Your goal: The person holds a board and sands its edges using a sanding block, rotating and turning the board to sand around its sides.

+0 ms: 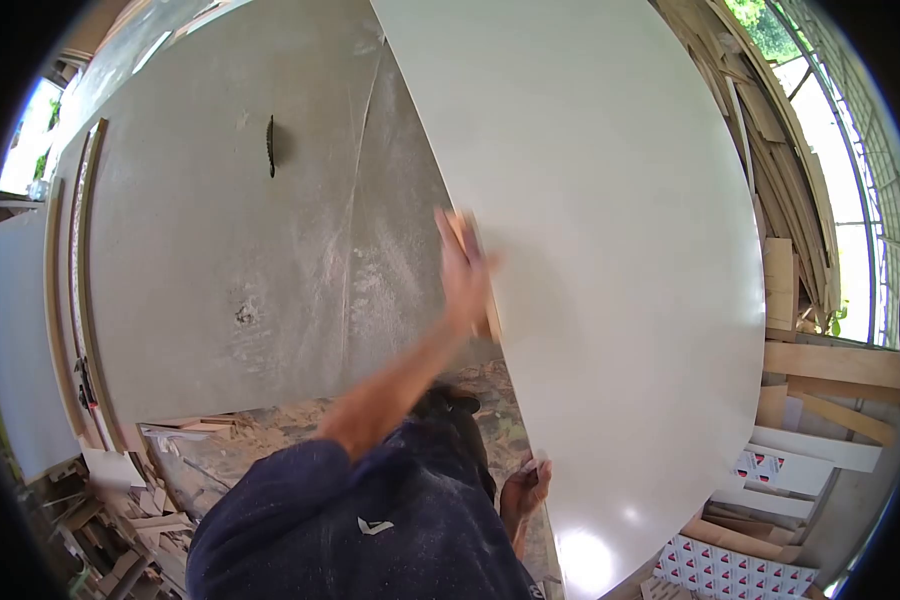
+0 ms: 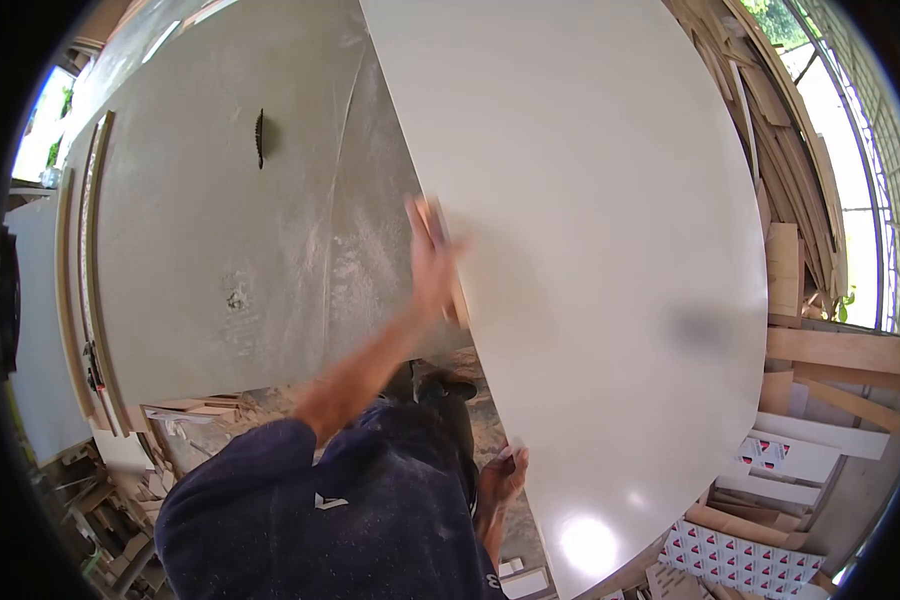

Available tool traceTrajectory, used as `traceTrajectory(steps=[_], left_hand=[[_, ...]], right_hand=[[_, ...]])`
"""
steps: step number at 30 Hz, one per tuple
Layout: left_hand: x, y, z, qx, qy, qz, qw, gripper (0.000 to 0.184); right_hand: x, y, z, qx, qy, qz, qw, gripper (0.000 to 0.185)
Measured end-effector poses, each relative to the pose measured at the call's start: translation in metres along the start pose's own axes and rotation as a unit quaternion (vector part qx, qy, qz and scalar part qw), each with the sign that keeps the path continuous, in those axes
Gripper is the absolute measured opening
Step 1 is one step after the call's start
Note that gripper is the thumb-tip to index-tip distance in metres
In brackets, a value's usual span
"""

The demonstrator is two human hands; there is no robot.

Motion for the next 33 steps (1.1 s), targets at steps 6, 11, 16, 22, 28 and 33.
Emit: traceTrajectory(steps=[6,11,16,22,28,33], left_hand=[[-0.012,-0.027,-0.123,-0.069,-0.081,-0.058,0.993,0.113],[0.037,-0.029,-0.088,-0.031,-0.055,0.035,0.997,0.106],[0.057,-0.015,0.023,0.003,-0.142,0.061,0.988,0.108],[0.064,-0.011,0.131,0.043,-0.300,0.085,0.949,0.082],[0.079,-0.009,0.181,0.141,-0.370,0.174,0.901,0.064],[0.070,-0.013,0.187,0.109,-0.408,0.190,0.886,0.057]], right_hand=[[-0.004,-0.003,-0.006,0.021,0.021,0.027,0.999,0.029],[0.020,-0.042,-0.013,0.033,-0.038,0.032,0.998,0.029],[0.090,-0.175,-0.027,-0.053,-0.091,0.093,0.990,0.031],[0.158,-0.230,-0.039,-0.246,-0.113,0.069,0.960,0.038],[0.147,-0.237,-0.086,-0.384,-0.192,-0.088,0.899,0.051],[-0.032,0.001,-0.077,-0.069,0.156,-0.203,0.964,0.049]])
Point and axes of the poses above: each hand's wrist, its own z-axis away from the middle knuckle, its own y-axis out of the palm, x = y × z, the point moved 5 cm from there along -z, towards the middle knuckle, and after that the axes turned 3 degrees about y, right-handed, at the moved point
